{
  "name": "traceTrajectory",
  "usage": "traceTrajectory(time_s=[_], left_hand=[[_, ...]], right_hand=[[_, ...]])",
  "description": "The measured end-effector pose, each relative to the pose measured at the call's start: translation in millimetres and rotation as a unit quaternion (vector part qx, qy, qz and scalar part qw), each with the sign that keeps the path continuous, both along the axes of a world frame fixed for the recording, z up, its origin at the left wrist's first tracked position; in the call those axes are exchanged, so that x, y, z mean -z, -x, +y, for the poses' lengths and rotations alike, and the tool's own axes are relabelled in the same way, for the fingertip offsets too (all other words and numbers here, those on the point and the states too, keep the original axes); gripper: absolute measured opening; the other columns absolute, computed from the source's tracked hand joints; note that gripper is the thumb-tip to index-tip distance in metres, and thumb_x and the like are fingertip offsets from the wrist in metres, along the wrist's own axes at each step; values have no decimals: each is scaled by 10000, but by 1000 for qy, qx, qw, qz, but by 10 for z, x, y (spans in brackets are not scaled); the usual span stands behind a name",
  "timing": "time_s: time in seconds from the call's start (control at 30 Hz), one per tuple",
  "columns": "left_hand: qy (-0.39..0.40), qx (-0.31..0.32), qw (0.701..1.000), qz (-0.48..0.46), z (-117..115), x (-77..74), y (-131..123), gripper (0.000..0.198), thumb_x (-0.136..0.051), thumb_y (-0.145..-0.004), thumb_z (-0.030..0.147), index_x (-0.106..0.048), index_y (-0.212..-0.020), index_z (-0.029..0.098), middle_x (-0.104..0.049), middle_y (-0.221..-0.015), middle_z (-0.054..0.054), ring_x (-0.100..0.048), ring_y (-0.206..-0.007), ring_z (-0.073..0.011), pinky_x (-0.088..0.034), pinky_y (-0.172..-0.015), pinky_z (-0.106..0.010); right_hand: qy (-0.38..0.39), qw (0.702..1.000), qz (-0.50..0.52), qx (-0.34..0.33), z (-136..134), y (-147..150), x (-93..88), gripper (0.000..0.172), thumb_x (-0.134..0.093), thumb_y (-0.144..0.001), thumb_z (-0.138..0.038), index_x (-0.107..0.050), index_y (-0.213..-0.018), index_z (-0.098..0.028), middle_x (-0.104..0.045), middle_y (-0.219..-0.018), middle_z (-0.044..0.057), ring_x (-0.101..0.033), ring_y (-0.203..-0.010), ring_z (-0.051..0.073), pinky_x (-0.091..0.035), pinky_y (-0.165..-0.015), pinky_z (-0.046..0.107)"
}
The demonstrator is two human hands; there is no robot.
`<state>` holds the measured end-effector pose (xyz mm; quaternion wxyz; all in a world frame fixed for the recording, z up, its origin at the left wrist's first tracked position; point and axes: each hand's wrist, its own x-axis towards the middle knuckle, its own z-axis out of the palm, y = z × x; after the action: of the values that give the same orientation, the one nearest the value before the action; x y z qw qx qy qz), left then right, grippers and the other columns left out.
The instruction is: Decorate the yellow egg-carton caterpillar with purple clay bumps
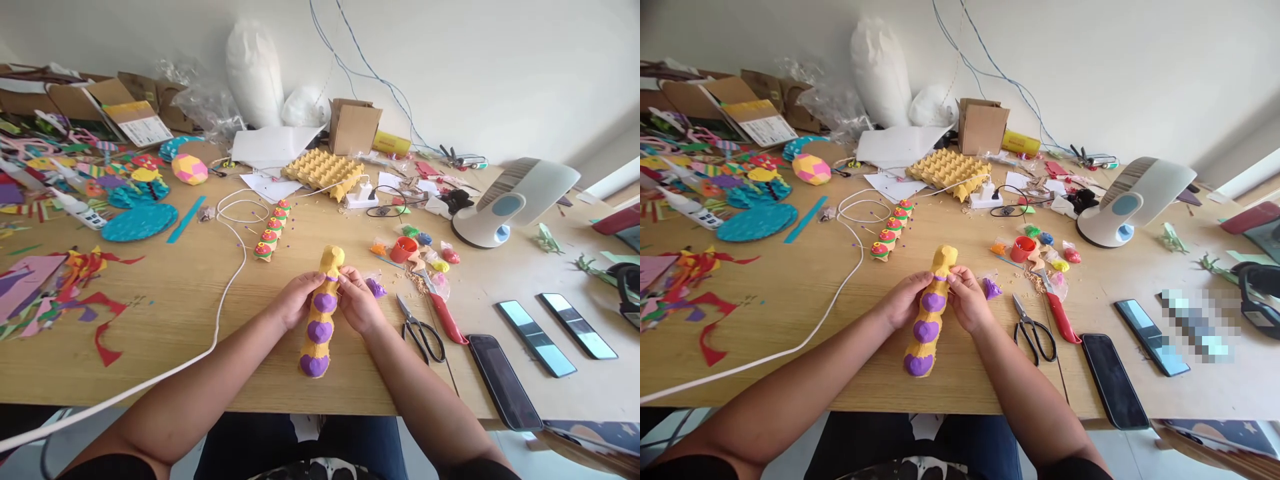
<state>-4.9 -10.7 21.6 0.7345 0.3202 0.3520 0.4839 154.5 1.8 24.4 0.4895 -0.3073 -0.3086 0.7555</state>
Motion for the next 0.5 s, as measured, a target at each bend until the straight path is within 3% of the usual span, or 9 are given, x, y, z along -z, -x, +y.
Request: traceTrajectory(time_s=[0.17, 0.37, 0.5], left_hand=[[13, 2, 1000, -28, 1, 24, -9, 255, -749, -824, 494, -765, -911, 254, -750, -887, -69, -652, -704, -220, -484, -662, -354], [22, -6, 999, -48, -4, 0, -16, 238, -778, -820, 436, -757, -896, 211, -736, -833, -49, -642, -683, -170, -491, -634, -290], [42, 8, 997, -71, -10, -22, -7, 361, -728, -844, 538, -766, -1010, 219, -746, -926, -70, -664, -771, -191, -525, -695, -308]], right_hand=[[-7, 1000, 1, -23, -24, 9, 4, 368, -845, -772, -373, -660, -1082, -305, -716, -969, -24, -644, -777, 145, -515, -687, 264], [-12, 1000, 0, -5, -32, 36, 7, 393, -889, -731, -350, -715, -1078, -293, -745, -985, -15, -670, -822, 147, -538, -729, 265], [-3, 1000, 18, 2, -10, 25, 22, 375, -893, -728, -323, -737, -1066, -274, -763, -990, -2, -690, -838, 157, -550, -764, 279]])
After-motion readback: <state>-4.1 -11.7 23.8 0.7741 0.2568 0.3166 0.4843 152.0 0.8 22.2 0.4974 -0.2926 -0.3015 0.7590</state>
